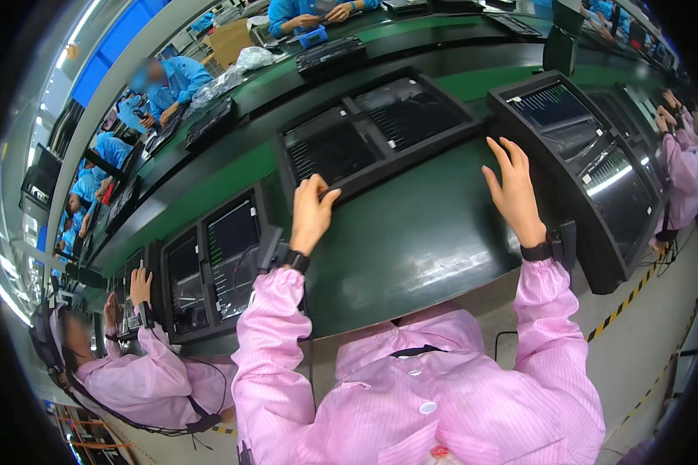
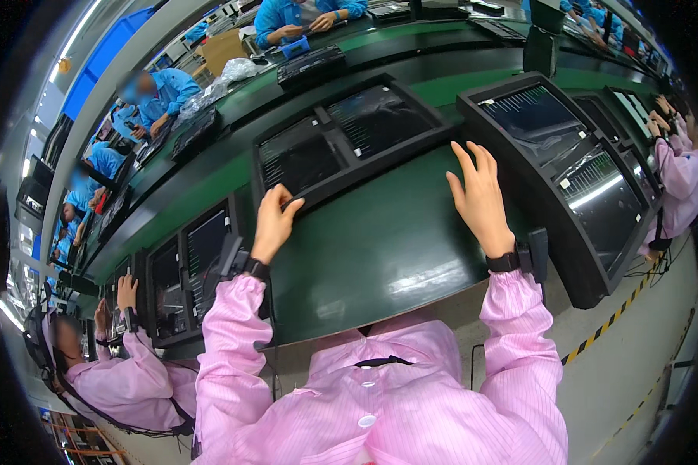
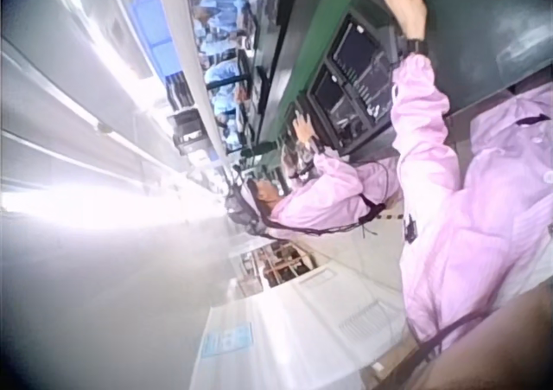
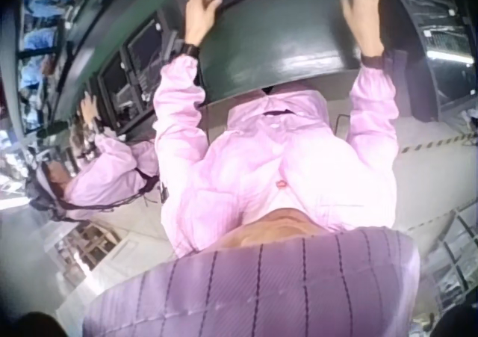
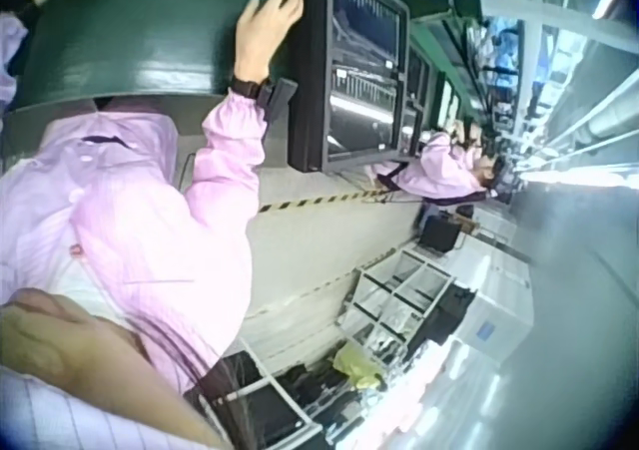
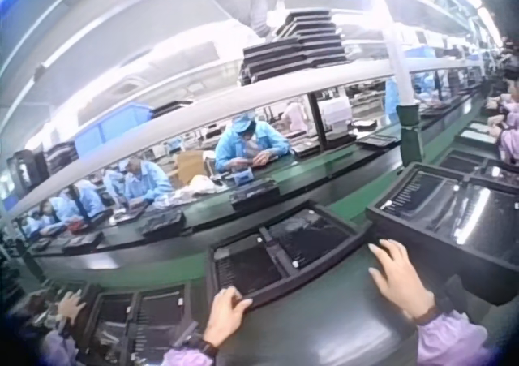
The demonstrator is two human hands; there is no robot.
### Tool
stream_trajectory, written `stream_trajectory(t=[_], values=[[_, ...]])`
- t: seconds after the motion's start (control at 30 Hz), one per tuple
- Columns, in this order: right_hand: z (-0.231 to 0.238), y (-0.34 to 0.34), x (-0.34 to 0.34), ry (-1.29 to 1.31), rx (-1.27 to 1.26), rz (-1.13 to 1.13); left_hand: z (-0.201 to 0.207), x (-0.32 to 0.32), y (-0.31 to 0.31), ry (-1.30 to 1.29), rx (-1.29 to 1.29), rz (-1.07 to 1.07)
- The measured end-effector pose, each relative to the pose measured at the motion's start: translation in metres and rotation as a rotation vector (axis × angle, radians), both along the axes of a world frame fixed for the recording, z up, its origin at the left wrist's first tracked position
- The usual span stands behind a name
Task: The person tests tablets by taking trays of tablets from a conveyor line, tapping and swiping their touchscreens to perform display and touch diagnostic tests, and sliding the trays down the line.
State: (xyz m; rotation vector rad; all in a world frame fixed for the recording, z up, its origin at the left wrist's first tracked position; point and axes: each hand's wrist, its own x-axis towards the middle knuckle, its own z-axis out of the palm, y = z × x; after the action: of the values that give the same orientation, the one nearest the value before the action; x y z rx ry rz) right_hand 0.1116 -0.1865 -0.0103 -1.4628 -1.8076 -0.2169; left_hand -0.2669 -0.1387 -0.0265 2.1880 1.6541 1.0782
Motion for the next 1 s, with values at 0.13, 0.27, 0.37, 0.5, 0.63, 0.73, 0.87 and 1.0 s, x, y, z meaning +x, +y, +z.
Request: stream_trajectory(t=[0.13, 0.27, 0.37, 0.5, 0.63, 0.73, 0.87, 1.0], values=[[-0.008, 0.009, 0.0, 0.007, -0.016, 0.054, 0.002, -0.026, -0.019, -0.03, -0.123, -0.028], [-0.008, 0.011, -0.014, -0.085, -0.085, 0.239, 0.0, -0.02, -0.059, 0.002, -0.111, -0.054], [-0.008, -0.002, -0.02, -0.173, -0.163, 0.337, -0.005, -0.003, -0.095, -0.025, -0.047, -0.01], [-0.012, -0.026, -0.024, -0.152, -0.151, 0.305, -0.005, 0.016, -0.138, -0.034, -0.02, 0.048], [-0.008, -0.048, -0.015, -0.127, -0.252, 0.397, 0.005, 0.026, -0.182, -0.032, -0.085, 0.048], [-0.006, -0.088, -0.018, -0.162, -0.268, 0.399, 0.03, 0.014, -0.203, 0.014, -0.325, -0.02], [0.01, -0.108, -0.013, -0.109, -0.392, 0.44, 0.041, -0.004, -0.181, 0.157, -0.196, 0.126], [0.023, -0.067, -0.018, -0.146, -0.383, 0.27, 0.024, -0.019, -0.136, 0.329, -0.156, 0.202]])
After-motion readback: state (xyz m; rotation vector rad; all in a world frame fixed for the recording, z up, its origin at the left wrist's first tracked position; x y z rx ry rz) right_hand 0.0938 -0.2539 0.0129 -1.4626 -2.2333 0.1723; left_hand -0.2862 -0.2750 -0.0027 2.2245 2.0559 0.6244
